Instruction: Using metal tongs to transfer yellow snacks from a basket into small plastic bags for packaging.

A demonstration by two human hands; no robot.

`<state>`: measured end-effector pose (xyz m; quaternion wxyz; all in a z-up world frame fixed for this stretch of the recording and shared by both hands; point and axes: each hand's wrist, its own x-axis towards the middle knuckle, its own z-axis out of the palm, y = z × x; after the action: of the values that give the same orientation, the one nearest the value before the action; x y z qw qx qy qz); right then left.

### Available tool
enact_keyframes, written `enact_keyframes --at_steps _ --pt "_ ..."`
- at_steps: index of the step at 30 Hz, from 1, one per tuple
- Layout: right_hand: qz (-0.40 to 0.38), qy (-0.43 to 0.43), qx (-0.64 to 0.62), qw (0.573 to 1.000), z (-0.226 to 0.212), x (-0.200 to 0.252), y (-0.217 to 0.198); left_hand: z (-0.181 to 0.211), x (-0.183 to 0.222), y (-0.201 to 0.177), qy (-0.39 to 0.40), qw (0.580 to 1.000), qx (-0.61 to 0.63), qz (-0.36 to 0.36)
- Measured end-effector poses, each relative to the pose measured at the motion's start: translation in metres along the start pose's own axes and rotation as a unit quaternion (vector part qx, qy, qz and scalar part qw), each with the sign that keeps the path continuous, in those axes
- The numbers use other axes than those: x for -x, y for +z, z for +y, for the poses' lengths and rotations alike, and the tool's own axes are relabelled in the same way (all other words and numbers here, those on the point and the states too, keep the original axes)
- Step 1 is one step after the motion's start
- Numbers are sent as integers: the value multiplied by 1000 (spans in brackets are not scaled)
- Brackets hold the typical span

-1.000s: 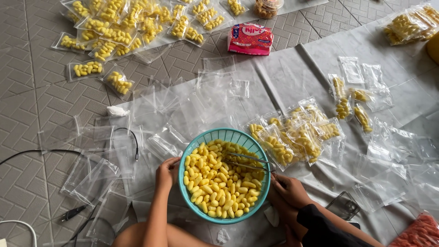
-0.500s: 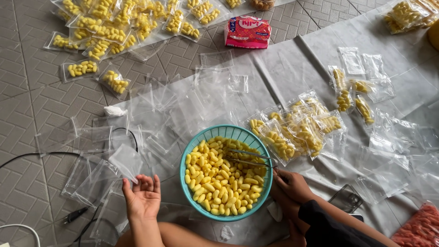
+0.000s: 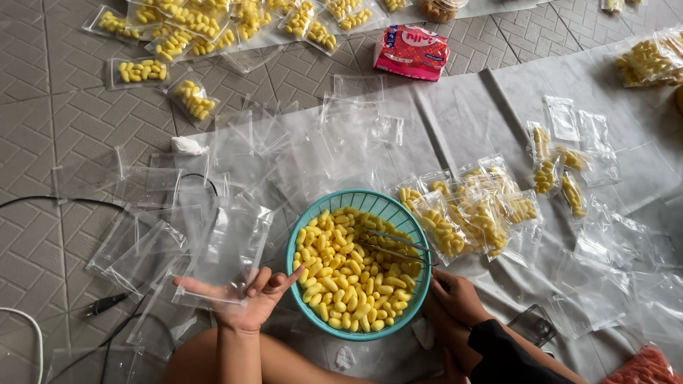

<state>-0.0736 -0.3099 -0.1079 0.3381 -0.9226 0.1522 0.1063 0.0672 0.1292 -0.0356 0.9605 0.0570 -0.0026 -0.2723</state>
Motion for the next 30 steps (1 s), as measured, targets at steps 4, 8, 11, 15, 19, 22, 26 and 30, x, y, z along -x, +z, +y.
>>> enact_keyframes --at_steps 4,8,11,15,19,22,26,30 --pt "-3 -4 9 1000 15 -3 6 0 -2 -15 -34 998 -58 5" --pt "-6 8 9 1000 11 -2 4 -3 -6 2 -82 983 -138 -90" --pt "-4 2 3 1000 13 -1 3 -11 -6 13 -70 969 -208 -110" --pt "3 5 4 1000 19 -2 6 -13 -9 17 -117 971 -185 -99" --pt "-3 4 6 1000 17 -1 4 -17 -11 4 -112 978 -149 -90" --pt "0 2 0 1000 13 0 3 -20 -12 -15 -71 995 -63 35" --pt "-3 2 0 1000 17 -1 4 -21 -16 -33 -14 980 -86 179" --pt "2 2 8 1000 23 -2 7 -18 -19 -43 -13 949 -112 294"
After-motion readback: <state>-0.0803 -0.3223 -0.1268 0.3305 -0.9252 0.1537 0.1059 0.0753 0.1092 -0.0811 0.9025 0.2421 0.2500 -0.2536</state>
